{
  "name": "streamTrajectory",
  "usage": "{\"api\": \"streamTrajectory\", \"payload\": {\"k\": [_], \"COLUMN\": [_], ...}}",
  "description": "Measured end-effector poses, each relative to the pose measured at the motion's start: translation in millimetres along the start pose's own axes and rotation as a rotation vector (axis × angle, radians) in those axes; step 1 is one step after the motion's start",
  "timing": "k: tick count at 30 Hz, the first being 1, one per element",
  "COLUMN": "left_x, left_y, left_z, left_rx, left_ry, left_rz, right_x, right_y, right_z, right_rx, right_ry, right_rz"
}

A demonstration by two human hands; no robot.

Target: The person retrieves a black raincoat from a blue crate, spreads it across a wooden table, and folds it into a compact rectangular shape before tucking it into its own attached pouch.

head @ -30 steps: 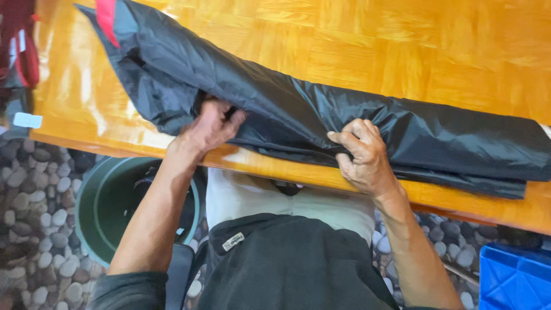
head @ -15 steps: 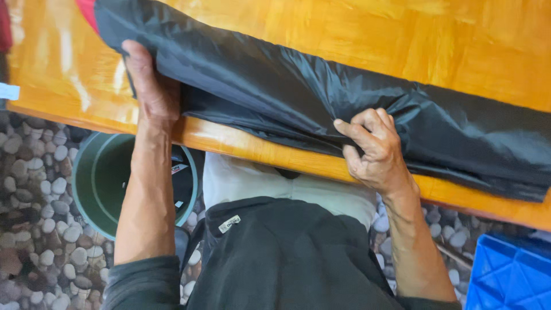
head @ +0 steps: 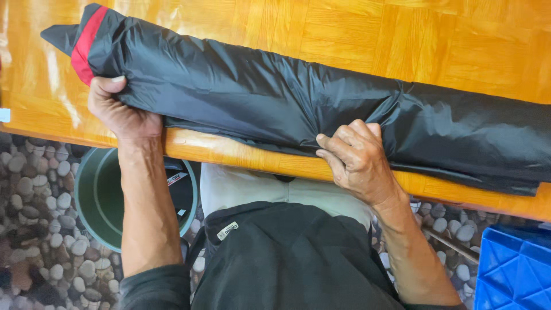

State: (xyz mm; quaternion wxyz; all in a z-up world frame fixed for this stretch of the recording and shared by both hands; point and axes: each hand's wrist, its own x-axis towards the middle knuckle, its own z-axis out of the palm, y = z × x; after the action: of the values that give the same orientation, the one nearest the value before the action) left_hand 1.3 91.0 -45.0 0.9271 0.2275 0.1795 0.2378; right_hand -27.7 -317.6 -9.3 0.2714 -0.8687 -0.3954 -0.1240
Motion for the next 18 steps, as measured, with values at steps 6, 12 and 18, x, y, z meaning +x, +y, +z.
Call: {"api": "streamTrajectory", "payload": {"k": [6, 12, 18], "left_x": [-30, -15, 16], "left_y": [23, 47, 20], "left_z": [49, 6, 22], "left_rx": [0.346, 0.965, 1.406], "left_ry": [-0.292, 0.069, -0.083], "left_rz": [0.22, 0.16, 0.91], "right_x": [-6, -7, -7], "right_y": [3, 9, 0], "right_z": [7, 12, 3], "right_rx": [-0.016, 0.052, -0.018], "right_ry": [0.012, 0.055, 0.073], "right_rz": [-0.002, 0.058, 0.113]}}
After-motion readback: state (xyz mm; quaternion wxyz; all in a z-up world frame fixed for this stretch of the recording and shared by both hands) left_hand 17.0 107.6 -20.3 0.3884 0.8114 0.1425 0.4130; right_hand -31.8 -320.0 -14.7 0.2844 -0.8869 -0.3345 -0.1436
